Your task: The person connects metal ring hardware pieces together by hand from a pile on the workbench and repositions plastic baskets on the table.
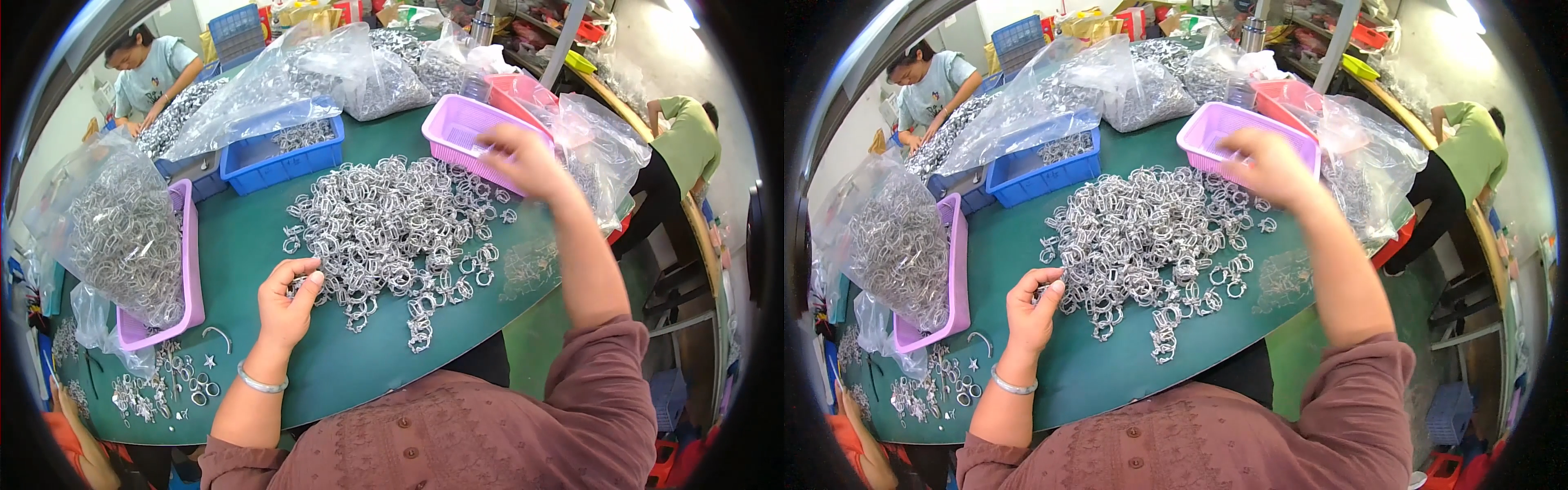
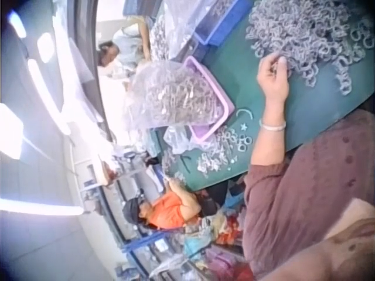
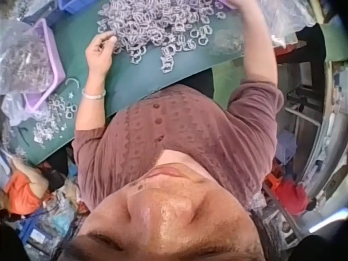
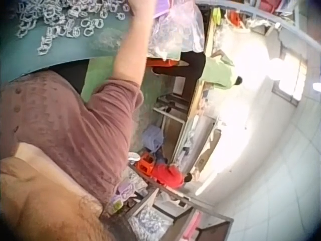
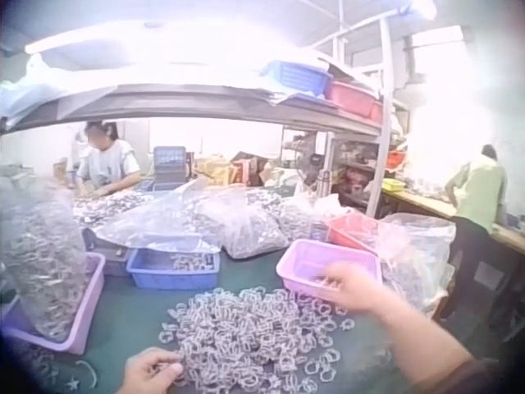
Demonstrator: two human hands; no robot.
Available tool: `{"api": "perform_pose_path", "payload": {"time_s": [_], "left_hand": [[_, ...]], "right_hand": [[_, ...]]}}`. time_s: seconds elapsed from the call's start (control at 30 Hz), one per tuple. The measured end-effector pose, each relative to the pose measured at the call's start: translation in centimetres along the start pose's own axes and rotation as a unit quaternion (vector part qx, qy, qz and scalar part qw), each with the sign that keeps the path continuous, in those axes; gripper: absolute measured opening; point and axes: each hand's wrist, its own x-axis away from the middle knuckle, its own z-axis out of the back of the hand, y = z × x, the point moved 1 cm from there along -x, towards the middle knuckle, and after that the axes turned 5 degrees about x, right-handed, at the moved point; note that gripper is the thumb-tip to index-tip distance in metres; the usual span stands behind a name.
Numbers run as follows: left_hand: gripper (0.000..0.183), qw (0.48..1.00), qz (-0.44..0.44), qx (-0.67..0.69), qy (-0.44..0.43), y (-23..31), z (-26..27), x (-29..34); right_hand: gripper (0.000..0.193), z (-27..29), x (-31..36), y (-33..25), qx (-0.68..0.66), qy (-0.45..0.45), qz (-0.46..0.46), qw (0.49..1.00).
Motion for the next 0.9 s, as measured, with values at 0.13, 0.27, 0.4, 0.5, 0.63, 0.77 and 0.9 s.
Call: {"api": "perform_pose_path", "payload": {"time_s": [0.13, 0.27, 0.4, 0.5, 0.63, 0.77, 0.9], "left_hand": [[0.015, 0.998, 0.051, 0.045, -0.004, -0.3, -0.2, 0.1], [0.015, 0.997, 0.053, 0.049, -0.006, -0.3, -0.3, 0.1], [0.015, 0.997, 0.053, 0.050, -0.008, -0.1, -0.3, 0.2], [0.015, 0.997, 0.054, 0.049, -0.008, 0.0, -0.3, 0.2], [0.016, 0.998, 0.018, 0.059, -0.007, 0.6, -0.8, 0.4], [0.024, 0.995, 0.024, 0.092, -0.009, 1.1, -0.9, 0.5], [0.032, 0.990, -0.027, 0.138, -0.013, 1.7, -1.3, 0.8]], "right_hand": [[0.027, -5.5, 0.7, -3.0, -0.008, -0.049, 0.141, 0.989], [0.023, -7.9, 0.6, -3.3, 0.014, -0.042, 0.143, 0.989], [0.018, -7.5, 0.2, -3.5, -0.044, -0.018, 0.122, 0.991], [0.015, -7.1, 0.4, -4.0, -0.213, -0.002, -0.017, 0.977], [0.015, -8.1, 0.4, -6.6, -0.462, -0.094, -0.025, 0.882], [0.016, -9.6, 1.0, -10.4, -0.583, -0.150, -0.041, 0.798], [0.017, -11.1, 1.5, -12.2, -0.611, -0.170, -0.009, 0.773]]}}
